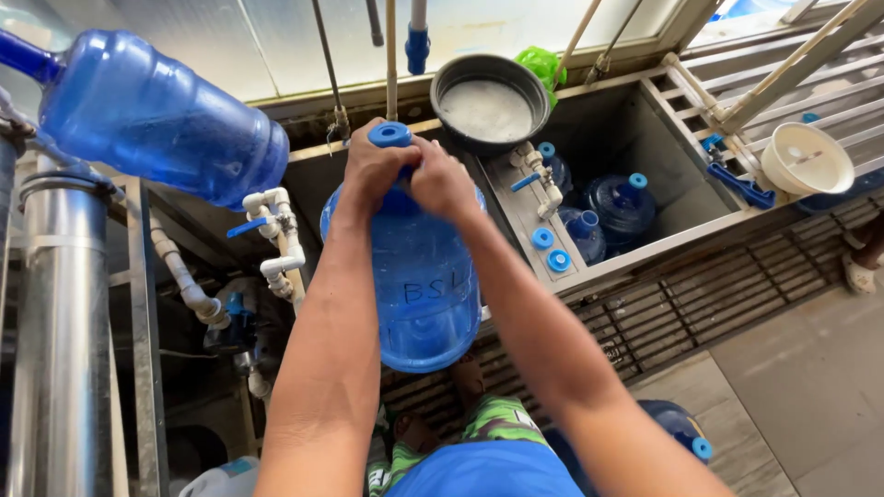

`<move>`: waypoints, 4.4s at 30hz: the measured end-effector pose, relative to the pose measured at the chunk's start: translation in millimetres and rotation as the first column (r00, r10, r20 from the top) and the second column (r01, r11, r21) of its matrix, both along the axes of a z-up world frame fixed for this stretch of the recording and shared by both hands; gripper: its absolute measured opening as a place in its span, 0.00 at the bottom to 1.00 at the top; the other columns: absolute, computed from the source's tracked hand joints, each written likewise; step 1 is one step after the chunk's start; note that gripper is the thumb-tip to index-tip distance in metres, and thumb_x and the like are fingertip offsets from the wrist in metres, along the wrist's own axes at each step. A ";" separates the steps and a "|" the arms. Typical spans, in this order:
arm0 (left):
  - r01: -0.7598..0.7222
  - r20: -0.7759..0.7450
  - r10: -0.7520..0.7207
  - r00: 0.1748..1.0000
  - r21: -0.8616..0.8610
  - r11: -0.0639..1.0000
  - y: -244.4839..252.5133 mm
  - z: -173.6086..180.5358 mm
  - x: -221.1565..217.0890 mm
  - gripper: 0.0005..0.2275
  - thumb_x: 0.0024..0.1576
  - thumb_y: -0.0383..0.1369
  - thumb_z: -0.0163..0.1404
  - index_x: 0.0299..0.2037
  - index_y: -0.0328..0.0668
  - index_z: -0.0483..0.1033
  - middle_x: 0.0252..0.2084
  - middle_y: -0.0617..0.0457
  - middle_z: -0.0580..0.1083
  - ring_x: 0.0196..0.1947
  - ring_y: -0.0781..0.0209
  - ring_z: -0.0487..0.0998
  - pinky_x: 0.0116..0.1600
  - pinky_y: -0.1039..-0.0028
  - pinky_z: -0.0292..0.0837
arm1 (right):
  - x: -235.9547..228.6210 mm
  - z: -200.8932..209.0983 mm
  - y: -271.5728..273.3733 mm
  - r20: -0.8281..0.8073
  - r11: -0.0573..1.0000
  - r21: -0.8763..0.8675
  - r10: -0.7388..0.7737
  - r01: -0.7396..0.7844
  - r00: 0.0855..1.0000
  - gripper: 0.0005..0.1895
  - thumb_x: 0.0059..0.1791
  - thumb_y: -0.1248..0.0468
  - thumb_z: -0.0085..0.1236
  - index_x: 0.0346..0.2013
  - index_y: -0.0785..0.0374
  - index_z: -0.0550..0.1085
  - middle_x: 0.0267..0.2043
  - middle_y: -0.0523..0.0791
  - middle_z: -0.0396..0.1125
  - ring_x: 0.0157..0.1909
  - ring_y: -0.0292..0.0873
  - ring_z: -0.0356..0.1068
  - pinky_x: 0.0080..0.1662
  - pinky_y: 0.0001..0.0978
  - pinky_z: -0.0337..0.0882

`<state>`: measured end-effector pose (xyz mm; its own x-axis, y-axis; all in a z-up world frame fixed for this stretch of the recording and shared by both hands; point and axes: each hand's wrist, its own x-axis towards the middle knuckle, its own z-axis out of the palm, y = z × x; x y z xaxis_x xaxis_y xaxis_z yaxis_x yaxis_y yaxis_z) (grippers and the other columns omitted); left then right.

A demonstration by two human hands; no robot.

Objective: The person scrubs the exterior of a large blue water jug with a cloth in a sink, rinses it under a tap, and places it in a lower compartment. They then pick up another jug and repeat the scrubbing and rinsing process.

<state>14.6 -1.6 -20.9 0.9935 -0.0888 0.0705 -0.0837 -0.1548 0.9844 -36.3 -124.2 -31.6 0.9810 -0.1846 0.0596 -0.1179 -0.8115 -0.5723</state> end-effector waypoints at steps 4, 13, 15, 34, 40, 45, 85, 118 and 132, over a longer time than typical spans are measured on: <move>-0.044 -0.017 0.044 0.999 -0.020 0.999 6.1 21.5 -20.3 0.14 0.32 0.33 0.62 0.28 0.49 0.74 0.25 0.55 0.70 0.34 0.58 0.75 0.47 0.70 0.66 | 36.3 -14.7 -35.1 -0.022 0.873 0.441 0.244 -0.210 0.969 0.22 0.38 0.66 0.54 0.41 0.39 0.81 0.31 0.40 0.72 0.35 0.40 0.73 0.37 0.36 0.73; -0.002 -0.073 0.002 0.997 -0.004 1.000 8.1 32.0 -24.2 0.14 0.33 0.33 0.62 0.29 0.52 0.72 0.22 0.56 0.72 0.32 0.58 0.80 0.50 0.72 0.67 | -35.2 -32.7 -57.8 0.073 0.286 0.957 -0.109 -0.039 0.991 0.16 0.55 0.62 0.51 0.51 0.69 0.78 0.51 0.58 0.75 0.53 0.50 0.76 0.62 0.40 0.72; -0.017 -0.115 0.017 0.993 0.005 1.000 7.4 25.1 -20.2 0.15 0.32 0.33 0.62 0.29 0.53 0.72 0.22 0.56 0.72 0.33 0.55 0.80 0.51 0.69 0.67 | -18.4 -106.4 -80.7 -0.244 0.975 0.122 -0.152 0.186 0.958 0.20 0.51 0.64 0.48 0.42 0.82 0.78 0.46 0.69 0.72 0.56 0.69 0.70 0.58 0.59 0.68; -0.134 -0.173 0.137 0.975 0.027 0.991 13.9 -2.9 30.5 0.13 0.32 0.32 0.62 0.26 0.53 0.71 0.21 0.59 0.70 0.28 0.60 0.79 0.47 0.74 0.70 | -105.0 -103.7 58.1 0.461 0.801 0.564 -0.507 0.201 0.728 0.31 0.54 0.72 0.27 0.73 0.63 0.60 0.74 0.63 0.51 0.75 0.70 0.45 0.75 0.57 0.42; -0.261 -0.105 0.259 0.960 -0.005 0.965 17.3 -1.9 31.5 0.16 0.31 0.28 0.59 0.29 0.48 0.69 0.23 0.56 0.65 0.28 0.60 0.73 0.43 0.71 0.68 | -38.1 -91.7 6.7 0.232 0.678 0.700 -0.512 0.223 0.827 0.27 0.53 0.70 0.38 0.64 0.50 0.73 0.62 0.54 0.70 0.68 0.56 0.64 0.70 0.48 0.60; -0.166 -0.129 0.158 0.979 -0.054 0.985 24.5 24.3 9.7 0.17 0.38 0.27 0.59 0.24 0.54 0.58 0.24 0.62 0.61 0.24 0.66 0.58 0.30 0.69 0.57 | -22.3 -154.8 -28.1 -0.083 0.623 0.650 -0.511 0.435 0.856 0.17 0.45 0.58 0.52 0.44 0.54 0.84 0.42 0.39 0.79 0.44 0.35 0.75 0.45 0.30 0.71; -0.149 0.440 0.549 0.710 -0.669 0.728 248.5 -45.1 -228.3 0.18 0.41 0.17 0.58 0.41 0.33 0.66 0.28 0.34 0.72 0.30 0.39 0.80 0.46 0.56 0.76 | -39.0 -177.9 32.0 -0.094 0.908 0.407 0.150 -0.099 0.984 0.22 0.57 0.49 0.37 0.62 0.37 0.73 0.60 0.42 0.71 0.65 0.50 0.67 0.69 0.48 0.61; -0.545 0.046 0.812 0.582 -0.719 0.431 178.9 -92.0 -313.2 0.13 0.48 0.25 0.53 0.43 0.47 0.71 0.38 0.47 0.74 0.44 0.48 0.76 0.62 0.55 0.72 | -30.5 -93.1 105.6 -0.293 0.739 0.198 0.672 -0.644 0.680 0.35 0.54 0.43 0.23 0.77 0.41 0.49 0.82 0.50 0.38 0.82 0.54 0.36 0.71 0.67 0.35; -0.840 -0.346 0.904 0.251 -0.543 0.026 164.0 -68.0 -285.0 0.07 0.47 0.19 0.49 0.31 0.41 0.67 0.29 0.42 0.72 0.34 0.46 0.80 0.48 0.54 0.79 | -157.4 -10.7 102.9 -0.290 0.777 0.502 0.565 -0.380 0.773 0.37 0.56 0.47 0.27 0.79 0.47 0.36 0.78 0.61 0.09 0.79 0.58 0.06 0.71 0.56 0.12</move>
